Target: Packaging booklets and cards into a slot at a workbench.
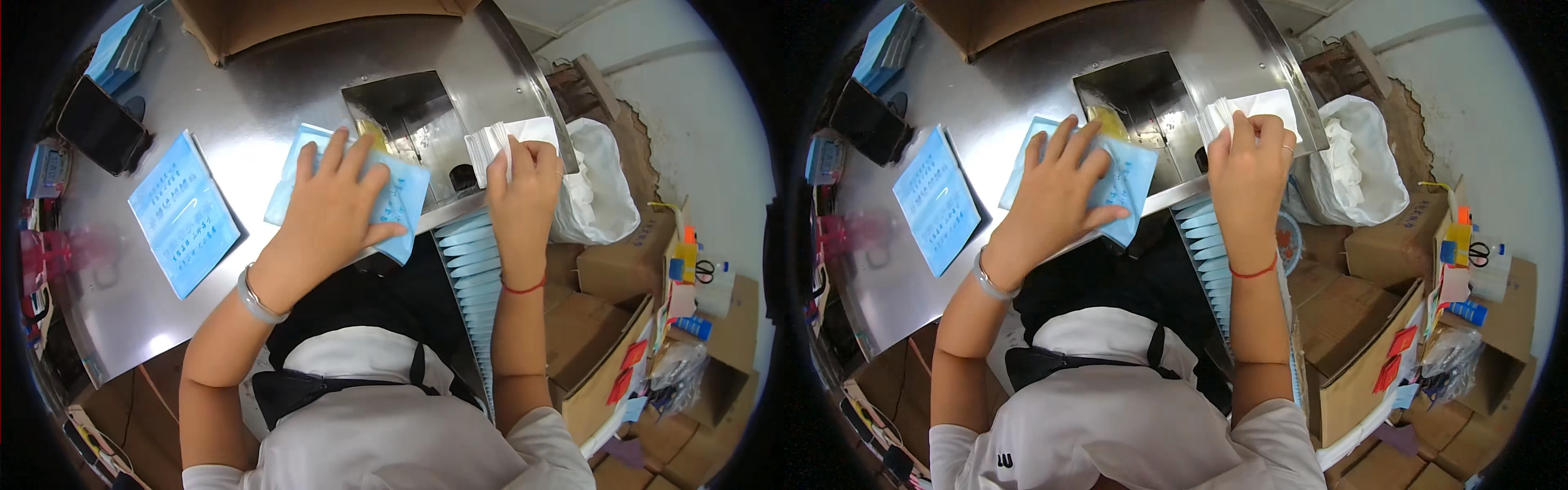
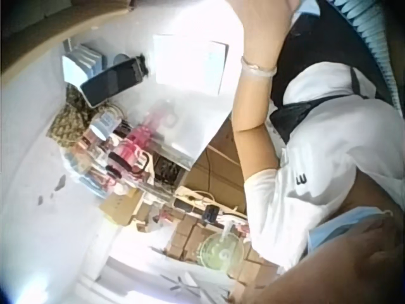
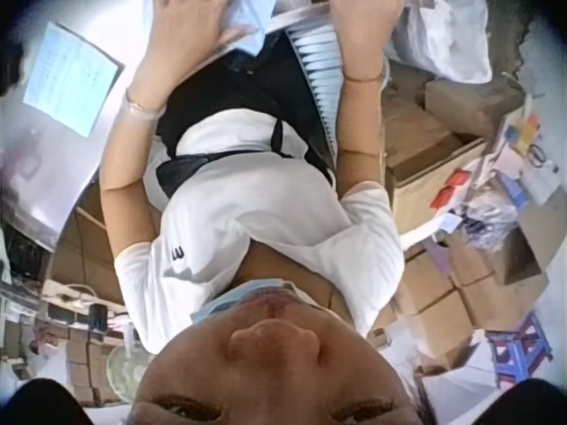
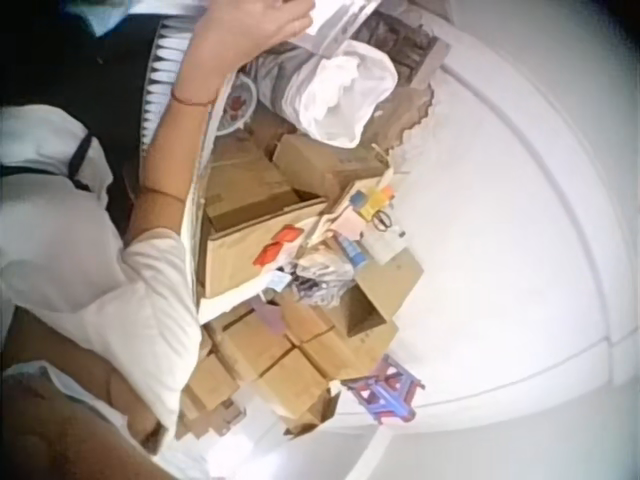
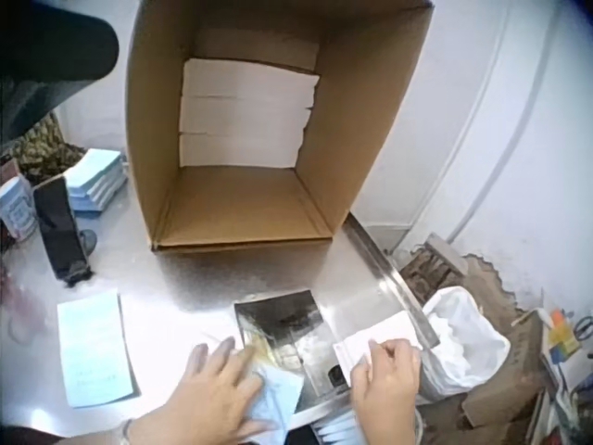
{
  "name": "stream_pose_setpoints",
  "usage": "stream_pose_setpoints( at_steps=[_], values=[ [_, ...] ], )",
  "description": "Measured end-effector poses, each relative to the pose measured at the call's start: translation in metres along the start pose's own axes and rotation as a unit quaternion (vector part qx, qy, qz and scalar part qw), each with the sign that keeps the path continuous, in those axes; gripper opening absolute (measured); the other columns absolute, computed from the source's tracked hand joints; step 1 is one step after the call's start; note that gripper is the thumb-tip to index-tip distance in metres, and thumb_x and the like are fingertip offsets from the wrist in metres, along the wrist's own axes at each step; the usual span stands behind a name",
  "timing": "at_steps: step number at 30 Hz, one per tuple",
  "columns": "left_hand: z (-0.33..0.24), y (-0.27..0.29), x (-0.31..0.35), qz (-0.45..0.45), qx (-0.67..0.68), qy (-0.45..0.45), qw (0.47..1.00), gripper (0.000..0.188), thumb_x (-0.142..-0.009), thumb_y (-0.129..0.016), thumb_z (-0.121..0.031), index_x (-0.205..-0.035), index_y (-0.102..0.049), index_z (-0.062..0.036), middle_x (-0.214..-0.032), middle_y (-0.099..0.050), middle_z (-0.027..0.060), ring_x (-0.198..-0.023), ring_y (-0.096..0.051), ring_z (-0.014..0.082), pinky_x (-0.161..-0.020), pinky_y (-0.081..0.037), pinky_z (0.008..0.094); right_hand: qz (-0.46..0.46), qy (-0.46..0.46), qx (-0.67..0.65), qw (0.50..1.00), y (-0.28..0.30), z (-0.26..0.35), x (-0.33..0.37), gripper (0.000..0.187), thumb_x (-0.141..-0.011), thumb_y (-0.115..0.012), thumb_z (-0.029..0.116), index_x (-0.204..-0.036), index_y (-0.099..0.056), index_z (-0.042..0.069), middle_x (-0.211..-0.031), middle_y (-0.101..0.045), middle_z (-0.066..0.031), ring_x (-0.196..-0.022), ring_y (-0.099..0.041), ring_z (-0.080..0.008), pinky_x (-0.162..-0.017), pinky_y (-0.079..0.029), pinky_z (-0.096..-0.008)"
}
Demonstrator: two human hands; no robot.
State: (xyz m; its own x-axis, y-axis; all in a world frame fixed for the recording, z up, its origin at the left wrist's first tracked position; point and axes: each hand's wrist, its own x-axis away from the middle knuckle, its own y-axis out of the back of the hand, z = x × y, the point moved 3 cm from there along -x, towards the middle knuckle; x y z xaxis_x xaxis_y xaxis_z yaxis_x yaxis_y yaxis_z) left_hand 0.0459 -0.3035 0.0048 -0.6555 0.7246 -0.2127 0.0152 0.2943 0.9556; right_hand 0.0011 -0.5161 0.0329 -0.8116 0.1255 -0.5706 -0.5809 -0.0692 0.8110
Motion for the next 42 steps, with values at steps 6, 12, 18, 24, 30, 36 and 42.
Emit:
stream_pose_setpoints(
  at_steps=[6, 12, 18, 24, 30, 36, 42],
  values=[
    [-0.011, 0.021, 0.034, 0.04, 0.002, 0.09, 0.995, 0.043, -0.078, -0.073, -0.037, -0.109, -0.063, -0.0086, -0.138, -0.052, 0.02, -0.106, -0.056, 0.0328, -0.089, -0.044, 0.0419, 0.005, 0.041, -0.037, 0.998, 0.023, -0.027, -0.017, 0.034, -0.077, -0.063, -0.003, -0.11, -0.069, -0.002, -0.108, -0.061, -0.0136, -0.102, -0.055, -0.0327, -0.091, -0.045, -0.0433],
    [0.022, 0.016, 0.035, -0.028, 0.116, 0.089, 0.989, 0.058, -0.071, -0.066, 0.004, -0.128, -0.059, -0.0048, -0.139, -0.047, 0.0211, -0.092, -0.06, 0.0323, -0.081, -0.051, 0.0406, 0.085, 0.24, -0.199, 0.946, 0.008, 0.113, 0.068, 0.038, -0.086, -0.062, 0.009, -0.124, -0.066, 0.008, -0.121, -0.063, -0.0184, -0.111, -0.063, -0.034, -0.106, -0.039, -0.0564],
    [-0.044, 0.022, 0.016, -0.028, 0.167, -0.028, 0.985, 0.067, -0.07, -0.061, 0.008, -0.134, -0.058, -0.011, -0.144, -0.043, 0.0222, -0.099, -0.061, 0.0334, -0.084, -0.054, 0.0372, 0.212, 0.171, -0.158, 0.949, -0.054, 0.068, 0.006, 0.015, -0.084, -0.058, 0.012, -0.094, -0.066, 0.004, -0.082, -0.063, -0.017, -0.086, -0.066, -0.0327, -0.099, -0.043, -0.0596],
    [0.017, 0.043, 0.079, -0.155, 0.191, 0.238, 0.94, 0.043, -0.09, -0.068, -0.008, -0.128, -0.047, -0.002, -0.13, -0.057, 0.0184, -0.114, -0.057, 0.0228, -0.105, -0.04, 0.0396, 0.08, 0.051, -0.149, 0.984, -0.032, 0.043, -0.013, 0.01, -0.081, -0.061, 0.006, -0.086, -0.068, 0.001, -0.076, -0.065, -0.0149, -0.079, -0.066, -0.0298, -0.073, -0.054, -0.0366],
    [0.099, 0.045, 0.15, -0.06, -0.205, 0.326, 0.921, 0.03, -0.091, -0.07, -0.025, -0.11, -0.056, -0.005, -0.111, -0.057, 0.0126, -0.108, -0.052, 0.0314, -0.096, -0.037, 0.0434, -0.071, 0.006, 0.059, 0.996, -0.012, 0.016, -0.005, 0.022, -0.085, -0.067, 0.005, -0.105, -0.07, -0.003, -0.099, -0.061, -0.0126, -0.091, -0.057, -0.0301, -0.076, -0.049, -0.0394],
    [0.041, 0.038, 0.087, -0.137, -0.003, 0.232, 0.963, 0.023, -0.088, -0.071, -0.015, -0.101, -0.058, -0.0029, -0.128, -0.051, 0.0193, -0.124, -0.045, 0.0411, -0.104, -0.036, 0.052, 0.001, -0.001, -0.005, 1.0, -0.009, -0.005, 0.001, 0.028, -0.082, -0.065, 0.001, -0.109, -0.069, -0.003, -0.101, -0.058, -0.0148, -0.095, -0.055, -0.0326, -0.084, -0.047, -0.042],
    [-0.031, -0.003, 0.039, -0.041, 0.13, 0.065, 0.989, 0.036, -0.082, -0.072, -0.015, -0.113, -0.058, -0.0058, -0.146, -0.042, 0.0218, -0.144, -0.026, 0.0479, -0.116, -0.023, 0.0607, 0.056, 0.032, -0.084, 0.994, 0.014, -0.031, -0.013, 0.036, -0.076, -0.06, -0.006, -0.111, -0.067, -0.004, -0.107, -0.06, -0.0159, -0.1, -0.055, -0.0341, -0.088, -0.046, -0.0418]
  ],
)
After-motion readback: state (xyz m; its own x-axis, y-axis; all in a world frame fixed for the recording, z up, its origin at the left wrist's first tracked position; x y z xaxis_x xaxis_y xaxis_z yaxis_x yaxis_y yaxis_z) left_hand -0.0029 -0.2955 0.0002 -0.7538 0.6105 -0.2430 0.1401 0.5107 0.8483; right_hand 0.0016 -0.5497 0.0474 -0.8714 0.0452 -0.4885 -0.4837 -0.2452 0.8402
